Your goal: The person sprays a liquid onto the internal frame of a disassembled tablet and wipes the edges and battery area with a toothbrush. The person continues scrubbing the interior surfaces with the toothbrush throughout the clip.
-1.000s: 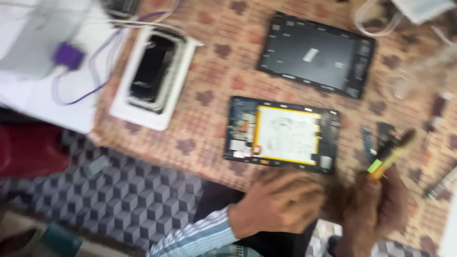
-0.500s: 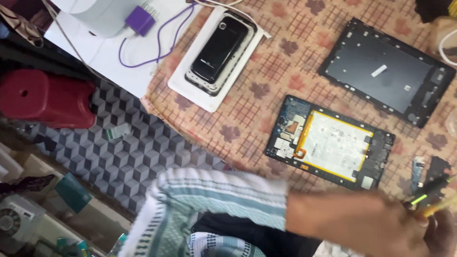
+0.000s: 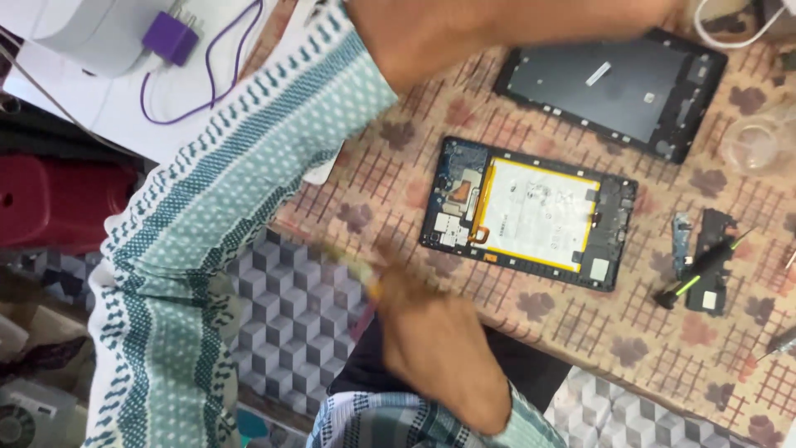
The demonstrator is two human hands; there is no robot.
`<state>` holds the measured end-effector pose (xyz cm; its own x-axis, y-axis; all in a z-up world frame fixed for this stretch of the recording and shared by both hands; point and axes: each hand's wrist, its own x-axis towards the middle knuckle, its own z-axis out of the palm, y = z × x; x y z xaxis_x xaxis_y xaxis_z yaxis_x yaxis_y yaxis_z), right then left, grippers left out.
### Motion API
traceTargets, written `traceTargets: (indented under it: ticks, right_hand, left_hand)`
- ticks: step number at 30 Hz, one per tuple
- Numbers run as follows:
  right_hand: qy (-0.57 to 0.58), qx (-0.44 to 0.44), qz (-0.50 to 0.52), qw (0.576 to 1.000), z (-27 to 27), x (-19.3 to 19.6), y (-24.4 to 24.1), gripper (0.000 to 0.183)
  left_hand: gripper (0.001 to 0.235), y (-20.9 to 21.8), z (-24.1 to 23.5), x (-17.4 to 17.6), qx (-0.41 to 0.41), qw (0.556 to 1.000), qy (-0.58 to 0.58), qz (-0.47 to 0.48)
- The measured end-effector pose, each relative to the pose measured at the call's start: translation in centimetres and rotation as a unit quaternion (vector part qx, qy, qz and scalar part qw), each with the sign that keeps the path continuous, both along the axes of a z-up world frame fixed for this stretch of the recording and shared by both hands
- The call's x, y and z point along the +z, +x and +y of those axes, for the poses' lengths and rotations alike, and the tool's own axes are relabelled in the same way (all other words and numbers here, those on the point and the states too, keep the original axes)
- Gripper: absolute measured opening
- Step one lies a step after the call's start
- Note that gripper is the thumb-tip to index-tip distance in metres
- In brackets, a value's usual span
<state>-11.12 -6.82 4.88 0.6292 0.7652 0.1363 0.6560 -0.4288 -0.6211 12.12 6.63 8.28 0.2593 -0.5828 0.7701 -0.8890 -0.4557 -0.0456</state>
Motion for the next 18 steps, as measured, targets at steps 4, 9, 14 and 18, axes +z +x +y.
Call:
traceTargets:
  ticks: [4,9,14,18]
  right_hand:
    - [-0.020,0.001,0.008,1.000,0.6,0.3,0.5,0.016]
    - [-0.007,0.074,-0.009,0.997,0.1,-1.7,-0.2,0.020]
    - [-0.091,0.011,0.018,0.996,-0.1,-0.4,0.0,0.030]
    - [-0.040,0.179,0.125,0.975,-5.6,0.7,0.2,0.026]
  left_hand:
    - [0.017,-1.8,-2.3,1.3,-0.029,0.996,-0.014,-0.080]
    - [0.032,-5.0,-4.7,1.0,0.069,0.994,0.001,-0.085]
    - [0.031,-5.3,-5.1,-1.1,0.037,0.998,-0.032,-0.044]
    - [0.019,-6.0,-4.7,-2.3,0.046,0.990,0.015,0.134]
